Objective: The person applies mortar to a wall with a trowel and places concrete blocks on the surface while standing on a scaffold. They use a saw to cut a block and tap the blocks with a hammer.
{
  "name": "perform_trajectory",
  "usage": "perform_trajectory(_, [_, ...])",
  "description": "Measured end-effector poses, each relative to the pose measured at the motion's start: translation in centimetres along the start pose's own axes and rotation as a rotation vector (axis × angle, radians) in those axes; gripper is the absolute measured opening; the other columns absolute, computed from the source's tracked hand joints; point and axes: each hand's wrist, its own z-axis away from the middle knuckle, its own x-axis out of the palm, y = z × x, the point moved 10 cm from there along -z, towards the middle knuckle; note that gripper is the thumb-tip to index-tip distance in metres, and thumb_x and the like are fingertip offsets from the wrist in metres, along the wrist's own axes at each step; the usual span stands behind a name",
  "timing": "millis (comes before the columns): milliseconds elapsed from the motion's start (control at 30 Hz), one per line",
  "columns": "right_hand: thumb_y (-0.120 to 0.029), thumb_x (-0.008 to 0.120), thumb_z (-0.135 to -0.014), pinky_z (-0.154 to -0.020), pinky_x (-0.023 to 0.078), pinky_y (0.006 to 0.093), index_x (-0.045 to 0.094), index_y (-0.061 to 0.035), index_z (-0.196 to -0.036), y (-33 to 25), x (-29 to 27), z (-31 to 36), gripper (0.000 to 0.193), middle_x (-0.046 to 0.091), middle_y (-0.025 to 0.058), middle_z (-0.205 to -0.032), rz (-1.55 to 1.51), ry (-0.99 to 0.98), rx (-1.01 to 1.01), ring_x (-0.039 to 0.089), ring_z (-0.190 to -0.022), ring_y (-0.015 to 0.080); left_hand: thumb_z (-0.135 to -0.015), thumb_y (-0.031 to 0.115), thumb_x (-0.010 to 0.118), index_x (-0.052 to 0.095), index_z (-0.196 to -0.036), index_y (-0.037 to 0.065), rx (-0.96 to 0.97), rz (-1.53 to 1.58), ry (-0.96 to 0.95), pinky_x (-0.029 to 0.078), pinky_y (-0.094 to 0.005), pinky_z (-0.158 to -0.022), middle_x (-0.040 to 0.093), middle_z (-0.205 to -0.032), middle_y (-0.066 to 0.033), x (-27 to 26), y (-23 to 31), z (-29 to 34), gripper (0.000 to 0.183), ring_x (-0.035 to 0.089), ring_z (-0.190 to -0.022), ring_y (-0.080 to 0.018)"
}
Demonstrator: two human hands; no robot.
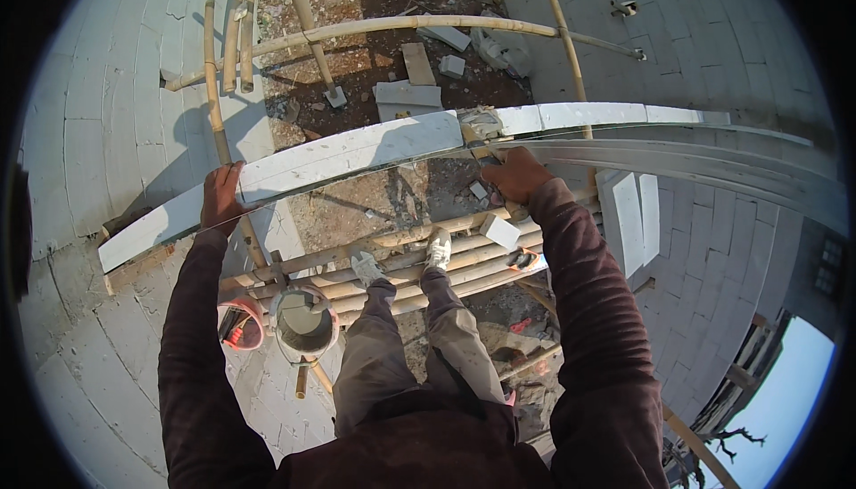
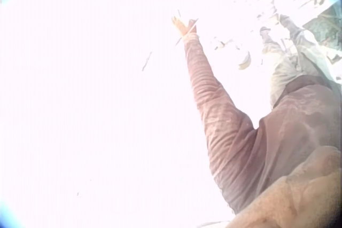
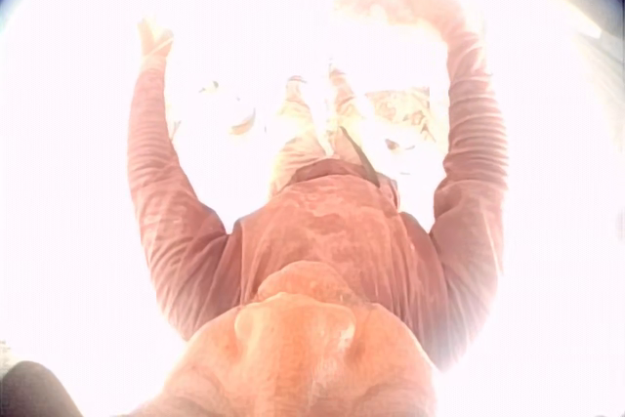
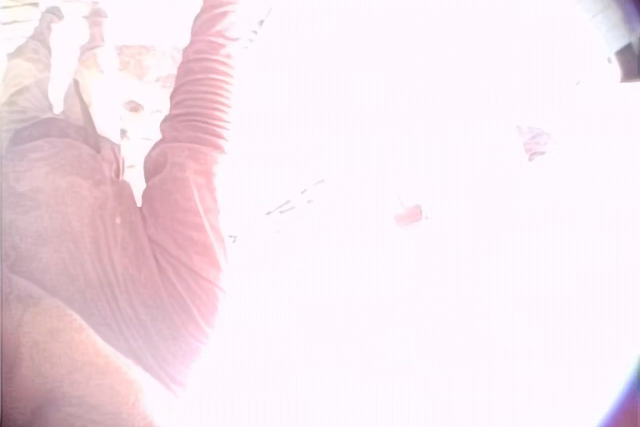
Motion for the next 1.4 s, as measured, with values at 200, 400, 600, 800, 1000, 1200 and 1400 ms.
perform_trajectory(200, [-0.02,0.065,-0.086,-0.053,0.055,0.0359,0.067,0.013,-0.094,0.4,-1.6,1.1,0.034,0.07,0.0184,-0.083,-0.057,0.178,-0.018,0.068,-0.06,0.0213,-0.059,0.031,0.094,0.054,-0.136,0.001,0.023,0.019,0.005,0.042,-0.0441,-0.106,0.058,-0.122,-0.0136,-0.6,1.7,-0.4,0.091,0.052,-0.114,-0.0351])
perform_trajectory(400, [-0.018,0.064,-0.086,-0.052,0.053,0.035,0.065,0.0145,-0.097,0.1,-0.6,0.9,0.034,0.067,0.0166,-0.076,0.0,0.057,-0.019,0.066,-0.055,0.02,-0.061,0.035,0.092,0.053,-0.137,-0.001,0.051,-0.034,0.038,0.04,-0.0438,-0.107,0.057,-0.123,-0.0141,-1.7,2.3,-0.3,0.093,0.052,-0.114,-0.0342])
perform_trajectory(600, [-0.017,0.064,-0.086,-0.051,0.053,0.0338,0.065,0.0146,-0.1,0.4,-0.6,0.9,0.034,0.066,0.0144,-0.073,-0.018,0.088,-0.061,0.065,-0.054,0.0181,-0.063,0.038,0.092,0.052,-0.137,-0.001,0.059,-0.056,0.012,0.037,-0.0446,-0.11,0.058,-0.124,-0.0153,-1.7,2.1,-0.3,0.092,0.053,-0.117,-0.0337])
perform_trajectory(800, [-0.015,0.064,-0.087,-0.049,0.051,0.0323,0.064,0.0126,-0.108,-0.4,0.2,1.0,0.035,0.063,0.0106,-0.072,-0.013,0.027,-0.09,0.063,-0.053,0.0156,-0.063,0.039,0.092,0.052,-0.137,-0.001,0.06,-0.051,0.004,0.035,-0.0465,-0.112,0.058,-0.127,-0.0157,-1.2,2.0,-0.2,0.094,0.055,-0.119,-0.0336])
perform_trajectory(1000, [-0.015,0.064,-0.088,-0.047,0.049,0.0306,0.063,0.012,-0.112,1.7,-0.1,0.2,0.036,0.061,0.008,-0.069,-0.052,0.079,-0.041,0.059,-0.051,0.0125,-0.062,0.038,0.092,0.054,-0.136,0.0,0.047,-0.081,-0.006,0.036,-0.0474,-0.111,0.058,-0.128,-0.0152,-0.4,1.0,-0.1,0.092,0.054,-0.12,-0.0331])
perform_trajectory(1200, [-0.014,0.065,-0.088,-0.048,0.05,0.03,0.063,0.0127,-0.114,0.9,0.6,1.1,0.037,0.062,0.0078,-0.07,-0.113,0.068,-0.039,0.06,-0.052,0.0123,-0.06,0.029,0.093,0.056,-0.133,0.001,-0.023,0.062,-0.054,0.042,-0.0454,-0.105,0.057,-0.126,-0.0157,-0.8,1.9,-0.6,0.087,0.052,-0.115,-0.0372])
perform_trajectory(1400, [-0.015,0.065,-0.09,-0.049,0.05,0.0296,0.06,0.0113,-0.122,0.6,1.5,1.4,0.042,0.063,0.0082,-0.074,-0.174,0.086,-0.118,0.059,-0.052,0.0125,-0.063,0.034,0.092,0.054,-0.136,0.002,-0.041,0.098,-0.025,0.04,-0.0475,-0.109,0.055,-0.128,-0.0169,0.4,-1.0,0.6,0.089,0.05,-0.12,-0.0392])
